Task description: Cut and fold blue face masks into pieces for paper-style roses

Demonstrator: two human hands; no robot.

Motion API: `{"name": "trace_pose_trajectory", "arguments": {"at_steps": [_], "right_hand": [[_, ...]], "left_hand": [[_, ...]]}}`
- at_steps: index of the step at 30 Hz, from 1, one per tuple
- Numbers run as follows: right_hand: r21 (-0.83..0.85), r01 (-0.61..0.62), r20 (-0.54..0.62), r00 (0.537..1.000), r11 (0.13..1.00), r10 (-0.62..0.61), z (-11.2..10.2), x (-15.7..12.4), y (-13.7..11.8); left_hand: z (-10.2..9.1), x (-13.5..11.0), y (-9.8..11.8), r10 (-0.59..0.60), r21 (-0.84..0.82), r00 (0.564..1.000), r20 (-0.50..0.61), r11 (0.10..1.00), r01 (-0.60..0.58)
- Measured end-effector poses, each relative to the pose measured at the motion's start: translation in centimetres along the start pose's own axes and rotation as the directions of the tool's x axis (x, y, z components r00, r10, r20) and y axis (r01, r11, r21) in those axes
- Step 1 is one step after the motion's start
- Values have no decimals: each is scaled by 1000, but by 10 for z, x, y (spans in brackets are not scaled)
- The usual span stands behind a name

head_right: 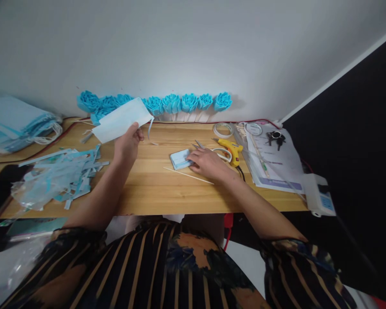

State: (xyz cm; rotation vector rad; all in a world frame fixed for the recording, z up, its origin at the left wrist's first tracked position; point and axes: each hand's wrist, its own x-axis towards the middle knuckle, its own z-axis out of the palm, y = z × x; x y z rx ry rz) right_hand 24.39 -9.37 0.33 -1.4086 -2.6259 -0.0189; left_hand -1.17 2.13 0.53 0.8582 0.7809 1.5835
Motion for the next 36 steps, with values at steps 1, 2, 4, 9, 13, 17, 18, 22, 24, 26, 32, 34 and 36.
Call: {"name": "trace_pose_trajectory", "arguments": {"at_steps": [1,2,4,9,13,17,18,22,24,26,32,34,36], "right_hand": [[-13,-8,14,1000,1000,8,1,1,-2],[-26,-16,23,1000,1000,17,2,2,-4],[-50,-36,27,999,998,38,6,5,-8],[-68,-129,4,992,989,130,13,14,-22],[34,-180,-64,981,983,182,6,13,-25],[116,-175,-117,975,978,188,7,8,-21],[130,-153,-117,979,980,169,8,8,-21],[237,-123,-109,982,964,152,11,11,-21],[300,-192,-129,962,935,239,8,16,-18],[316,-279,-135,933,907,334,2,24,-13],[120,-365,163,925,923,344,-6,57,0],[80,-352,277,906,932,319,-6,66,1],[66,-350,354,884,935,306,-6,73,2]], "left_hand": [[0,0,-1,3,2,1000,4,1000,-3],[-1,1,-1,5,1,1000,8,1000,-5],[-1,1,-2,7,-7,1000,14,1000,-7],[0,2,-1,5,-25,1000,-14,1000,-5],[0,2,1,-18,8,999,-30,1000,18],[2,1,2,-24,1,999,-33,1000,24],[2,1,2,-25,-3,999,-34,1000,25],[2,1,2,-34,-1,999,-37,999,34],[2,1,2,-33,6,999,-27,999,33],[1,0,3,-32,12,999,-16,999,33],[1,-1,2,-22,17,1000,11,1000,22],[1,-1,1,-22,16,1000,10,1000,22],[1,-1,1,-28,18,1000,0,999,28]]}}
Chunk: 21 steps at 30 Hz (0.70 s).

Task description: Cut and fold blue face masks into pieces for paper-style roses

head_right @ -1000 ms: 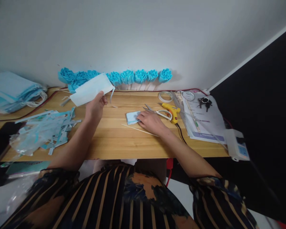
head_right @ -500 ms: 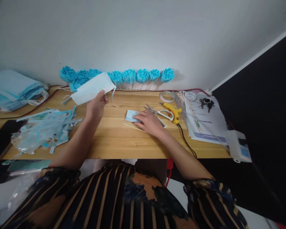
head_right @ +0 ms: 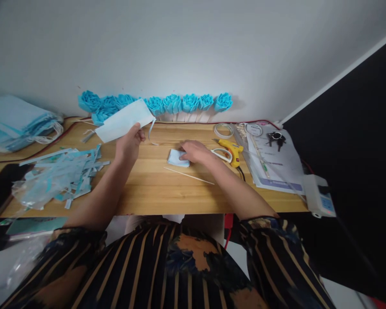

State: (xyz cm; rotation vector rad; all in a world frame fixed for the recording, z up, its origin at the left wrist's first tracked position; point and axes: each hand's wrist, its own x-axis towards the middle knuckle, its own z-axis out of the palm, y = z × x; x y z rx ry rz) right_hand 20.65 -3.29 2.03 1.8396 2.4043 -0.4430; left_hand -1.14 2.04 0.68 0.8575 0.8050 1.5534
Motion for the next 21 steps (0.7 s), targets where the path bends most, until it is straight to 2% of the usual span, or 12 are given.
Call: {"name": "trace_pose_trajectory", "arguments": {"at_steps": [8,13,21], "right_hand": [[-4,20,147,989,1000,-19,-11,5,-8],[-3,27,75,997,1000,-26,-10,-5,-15],[154,77,-49,996,985,-70,9,-8,0]], "left_hand": [[3,-1,5,-27,-14,999,-36,1000,27],[4,0,4,-34,-18,999,-35,999,34],[0,0,-1,2,-5,1000,10,1000,-2]]}}
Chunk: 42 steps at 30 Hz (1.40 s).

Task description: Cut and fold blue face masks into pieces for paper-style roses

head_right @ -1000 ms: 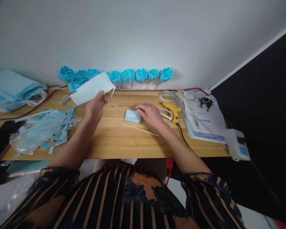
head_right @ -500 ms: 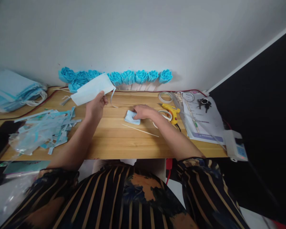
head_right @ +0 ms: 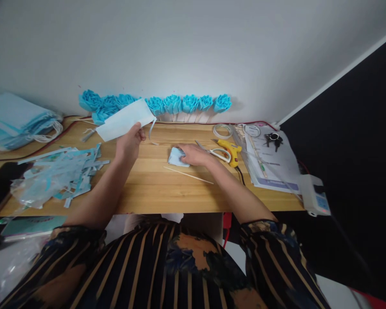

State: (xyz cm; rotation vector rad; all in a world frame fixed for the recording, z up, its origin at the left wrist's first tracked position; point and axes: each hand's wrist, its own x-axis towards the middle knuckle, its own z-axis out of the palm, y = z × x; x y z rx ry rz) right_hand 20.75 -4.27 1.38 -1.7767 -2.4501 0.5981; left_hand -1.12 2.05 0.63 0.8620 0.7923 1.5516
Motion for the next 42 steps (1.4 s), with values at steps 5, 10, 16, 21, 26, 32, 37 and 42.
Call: {"name": "trace_pose_trajectory", "arguments": {"at_steps": [5,10,16,21,26,32,37,42], "right_hand": [[403,10,-216,973,915,85,3,-3,6],[710,84,-357,898,699,255,30,1,14],[716,57,-312,918,696,246,47,5,16],[730,48,-310,912,681,269,41,5,16],[738,48,-288,925,673,250,41,5,15],[629,109,-246,967,770,64,-1,-1,17],[338,133,8,989,932,-145,-36,1,18],[384,164,169,955,909,-244,-25,15,17]], "left_hand": [[1,0,2,4,-22,1000,-2,1000,-4],[1,0,1,-6,-16,1000,-15,1000,6],[0,2,0,-15,-10,1000,-10,1000,15],[2,0,4,-31,-8,999,-18,999,31],[3,-1,6,-34,7,999,-25,999,34],[2,0,3,-33,-19,999,-23,999,32],[4,0,4,-33,-20,999,-18,999,33],[3,-1,5,-29,-8,1000,-11,1000,29]]}}
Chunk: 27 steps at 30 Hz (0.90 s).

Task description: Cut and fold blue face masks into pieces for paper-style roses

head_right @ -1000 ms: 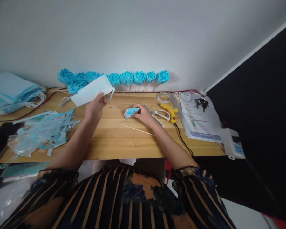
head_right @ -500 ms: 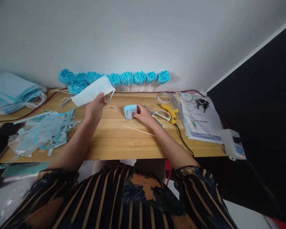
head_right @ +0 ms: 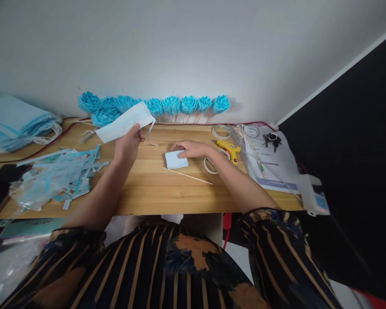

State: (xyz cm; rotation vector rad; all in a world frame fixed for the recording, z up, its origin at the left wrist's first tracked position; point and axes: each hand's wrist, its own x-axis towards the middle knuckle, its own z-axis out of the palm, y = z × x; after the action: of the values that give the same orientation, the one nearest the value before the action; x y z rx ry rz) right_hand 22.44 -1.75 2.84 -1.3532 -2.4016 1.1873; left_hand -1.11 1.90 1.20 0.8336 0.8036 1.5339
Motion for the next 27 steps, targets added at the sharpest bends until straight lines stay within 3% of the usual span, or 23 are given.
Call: {"name": "trace_pose_trajectory", "arguments": {"at_steps": [7,9,12,16,27], "right_hand": [[-215,-152,-200,974,965,109,18,8,5],[-314,-147,-228,971,938,76,21,5,3],[-428,-73,-302,951,901,-66,23,-1,-1],[-429,-89,-407,907,899,-105,29,-8,-7],[-359,-144,-318,948,922,25,52,-7,-7]], "left_hand": [[-2,1,-1,10,12,1000,9,1000,-10],[-1,1,-1,-2,10,1000,-3,1000,2],[-1,1,-1,-5,4,1000,-1,1000,5],[-1,1,-2,5,14,1000,12,1000,-5],[-1,2,-4,-3,30,1000,1,1000,3]]}}
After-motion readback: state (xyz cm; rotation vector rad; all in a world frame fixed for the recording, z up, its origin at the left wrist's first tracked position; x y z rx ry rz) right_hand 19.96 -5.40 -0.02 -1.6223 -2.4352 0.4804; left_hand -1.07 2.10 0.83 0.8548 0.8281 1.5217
